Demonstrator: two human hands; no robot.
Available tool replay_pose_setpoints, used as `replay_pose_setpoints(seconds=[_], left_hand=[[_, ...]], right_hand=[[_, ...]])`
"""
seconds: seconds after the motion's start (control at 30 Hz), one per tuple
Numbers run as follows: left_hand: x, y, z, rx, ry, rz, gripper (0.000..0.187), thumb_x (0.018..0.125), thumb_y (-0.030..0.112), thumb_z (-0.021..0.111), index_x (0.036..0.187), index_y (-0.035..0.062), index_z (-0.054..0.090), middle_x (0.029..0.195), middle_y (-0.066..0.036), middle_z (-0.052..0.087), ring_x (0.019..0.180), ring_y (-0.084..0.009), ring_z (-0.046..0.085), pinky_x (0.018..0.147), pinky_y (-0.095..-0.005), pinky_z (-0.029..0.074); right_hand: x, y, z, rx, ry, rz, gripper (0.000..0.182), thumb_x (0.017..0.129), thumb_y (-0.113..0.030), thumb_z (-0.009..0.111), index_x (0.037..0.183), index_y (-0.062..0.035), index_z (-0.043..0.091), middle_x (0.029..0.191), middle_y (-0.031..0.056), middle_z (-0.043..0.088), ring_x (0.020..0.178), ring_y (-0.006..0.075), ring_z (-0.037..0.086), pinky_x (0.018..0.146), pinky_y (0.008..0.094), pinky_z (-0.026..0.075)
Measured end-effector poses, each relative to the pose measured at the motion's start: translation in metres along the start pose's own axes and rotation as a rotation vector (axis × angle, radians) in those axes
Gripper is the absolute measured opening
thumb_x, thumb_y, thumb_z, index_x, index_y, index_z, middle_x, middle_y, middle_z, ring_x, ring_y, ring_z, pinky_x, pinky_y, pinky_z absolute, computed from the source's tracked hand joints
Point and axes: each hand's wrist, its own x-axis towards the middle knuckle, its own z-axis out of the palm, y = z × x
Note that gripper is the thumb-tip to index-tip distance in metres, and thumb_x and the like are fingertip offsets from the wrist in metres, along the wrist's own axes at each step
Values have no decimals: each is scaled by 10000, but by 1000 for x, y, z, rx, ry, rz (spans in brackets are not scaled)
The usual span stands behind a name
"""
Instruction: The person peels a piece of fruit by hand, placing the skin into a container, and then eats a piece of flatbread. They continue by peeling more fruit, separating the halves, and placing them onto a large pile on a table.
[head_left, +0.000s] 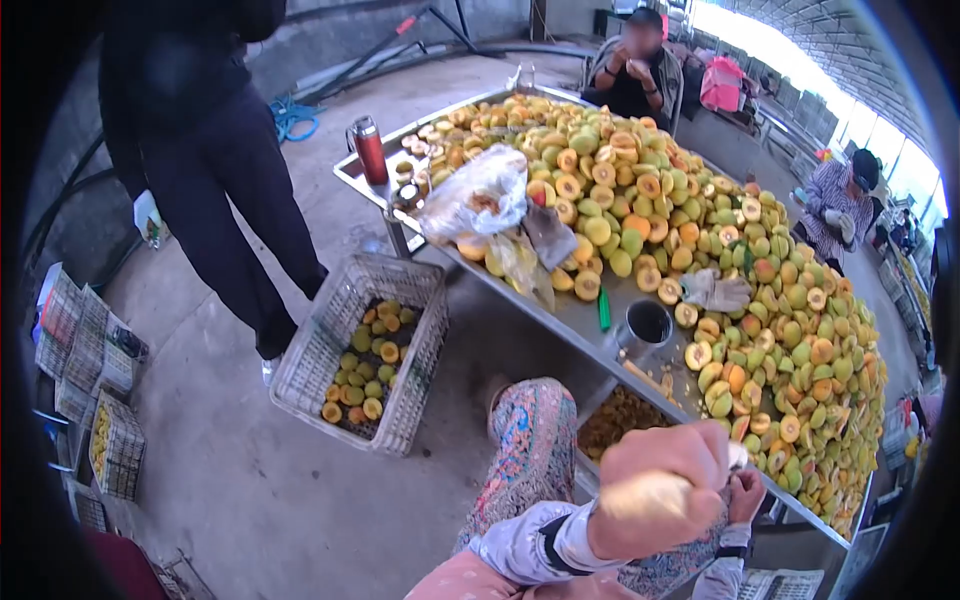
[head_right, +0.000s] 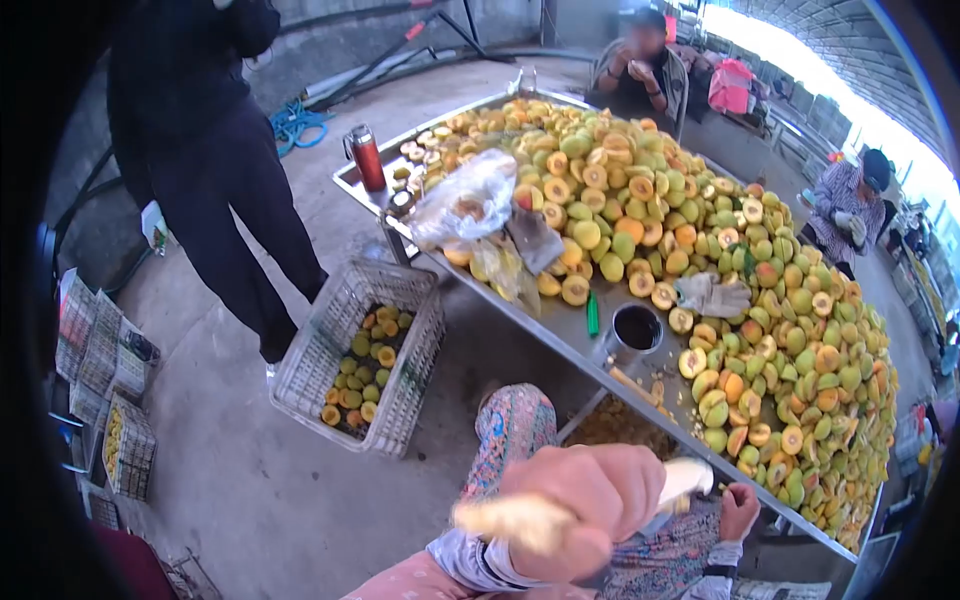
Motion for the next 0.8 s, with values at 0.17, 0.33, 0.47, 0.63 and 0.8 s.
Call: replay_pose_setpoints(seconds=[0.17, 0.33, 0.47, 0.63, 0.8], left_hand=[[2, -1, -17, -384, 150, -327, 383, 939, 370, 561, 692, 125, 402, 587, 26, 369, 485, -103, 333, 520, -286, 295], [-15, -2, -32, -525, 234, -529, 415, 945, 416, 535, 685, 145, 356, 573, 50, 342, 478, -75, 329, 550, -270, 326], [-39, -14, -30, -634, 316, -760, 394, 955, 412, 496, 705, 151, 339, 602, 50, 336, 531, -76, 366, 619, -276, 361], [-43, -28, -22, -740, 295, -918, 381, 950, 399, 504, 709, 152, 342, 615, 46, 336, 541, -78, 369, 598, -270, 335], [-48, -38, -23, -826, 239, -930, 373, 964, 386, 483, 719, 144, 339, 619, 44, 339, 564, -82, 387, 605, -264, 330]], right_hand=[[5, -4, 4, 105, 34, 75, 49, 757, -4, 631, 764, -27, 588, 696, -12, 570, 648, 64, 514, 617, 225, 440], [4, -19, 6, 5, 34, -3, 34, 780, -27, 625, 776, -8, 597, 691, -3, 579, 646, 60, 517, 609, 228, 443], [-10, -18, -3, -86, 19, 85, 40, 764, -32, 641, 776, -7, 612, 681, -9, 587, 633, 57, 521, 600, 230, 448], [5, -15, 10, -52, 84, 25, 42, 739, -28, 661, 771, -15, 636, 670, -8, 601, 633, 63, 541, 596, 237, 453], [1, -12, 13, 22, 99, -76, 54, 752, -25, 661, 792, -7, 630, 699, 10, 620, 629, 87, 552, 610, 252, 462]])
